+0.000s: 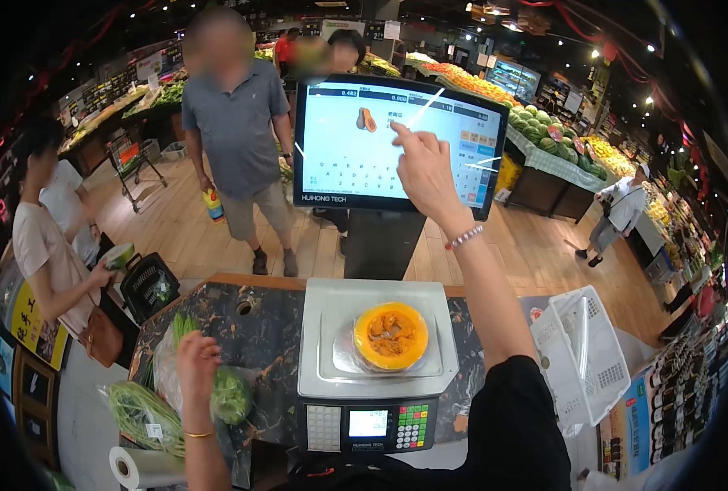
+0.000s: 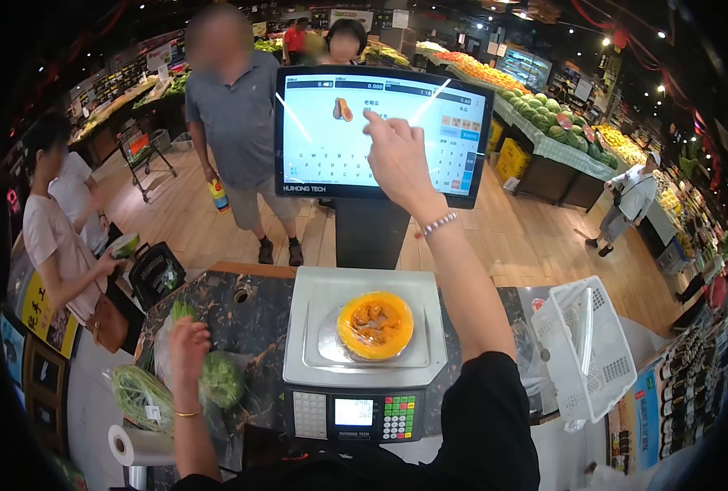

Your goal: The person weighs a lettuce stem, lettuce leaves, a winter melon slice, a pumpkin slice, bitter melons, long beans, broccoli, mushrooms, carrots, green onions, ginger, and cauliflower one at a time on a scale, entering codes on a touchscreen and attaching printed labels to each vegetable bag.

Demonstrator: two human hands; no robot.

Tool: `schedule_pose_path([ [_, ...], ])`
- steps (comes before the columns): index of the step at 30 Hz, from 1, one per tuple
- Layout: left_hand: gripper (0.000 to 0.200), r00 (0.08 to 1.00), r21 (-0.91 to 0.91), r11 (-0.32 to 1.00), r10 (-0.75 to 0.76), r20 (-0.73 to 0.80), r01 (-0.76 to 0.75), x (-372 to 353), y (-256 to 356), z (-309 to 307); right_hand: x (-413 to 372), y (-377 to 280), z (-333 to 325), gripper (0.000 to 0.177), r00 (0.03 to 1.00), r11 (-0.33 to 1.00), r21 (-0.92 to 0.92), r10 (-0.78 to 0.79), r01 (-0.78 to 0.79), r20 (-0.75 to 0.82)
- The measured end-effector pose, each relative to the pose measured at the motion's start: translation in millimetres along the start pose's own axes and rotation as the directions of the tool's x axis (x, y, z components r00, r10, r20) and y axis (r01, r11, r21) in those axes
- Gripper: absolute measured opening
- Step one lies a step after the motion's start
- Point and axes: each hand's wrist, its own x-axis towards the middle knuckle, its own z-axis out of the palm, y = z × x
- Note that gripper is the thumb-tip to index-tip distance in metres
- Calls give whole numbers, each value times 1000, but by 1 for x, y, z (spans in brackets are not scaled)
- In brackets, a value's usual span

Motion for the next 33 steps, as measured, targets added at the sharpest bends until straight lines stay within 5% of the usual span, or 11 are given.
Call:
schedule_pose_path([
  [3,21,988,136,990,-52,143,33,-32,-8,68,13,10,10,42,998,970,-236,-51,58,33],
  [6,28,956,271,961,-137,259,64,-41,-27,112,-3,-11,-29,33,992,995,100,41,-29,-117],
  [9,44,918,593,793,-119,379,-142,-38,-56,149,-77,-44,-83,25,965,918,315,261,-239,-29],
  [11,55,882,715,621,-76,464,-322,-33,-76,176,-142,-50,-117,18,912,933,10,349,-359,217],
  [13,61,851,775,475,-96,517,-417,-26,-98,202,-217,-48,-135,12,710,815,-95,549,-571,441],
  [14,64,854,807,413,-115,507,-423,-17,-115,211,-266,-43,-139,16,662,834,-133,512,-535,547],
  [17,65,845,861,268,-212,491,-432,-2,-147,230,-368,-68,-149,22,289,739,-357,588,-571,756],
  [21,57,781,806,220,-207,589,-550,2,-162,233,-427,-110,-131,30,295,583,-185,630,-791,719],
  [25,42,731,670,418,-24,682,-613,1,-186,226,-461,-134,-113,17,441,682,-156,612,-714,657],
  [28,43,791,696,489,-17,611,-527,-18,-172,235,-450,-133,-136,15,338,631,-149,582,-761,739],
  [33,46,802,678,510,39,596,-529,3,-209,212,-385,-79,-154,12,547,379,400,654,-834,522],
])
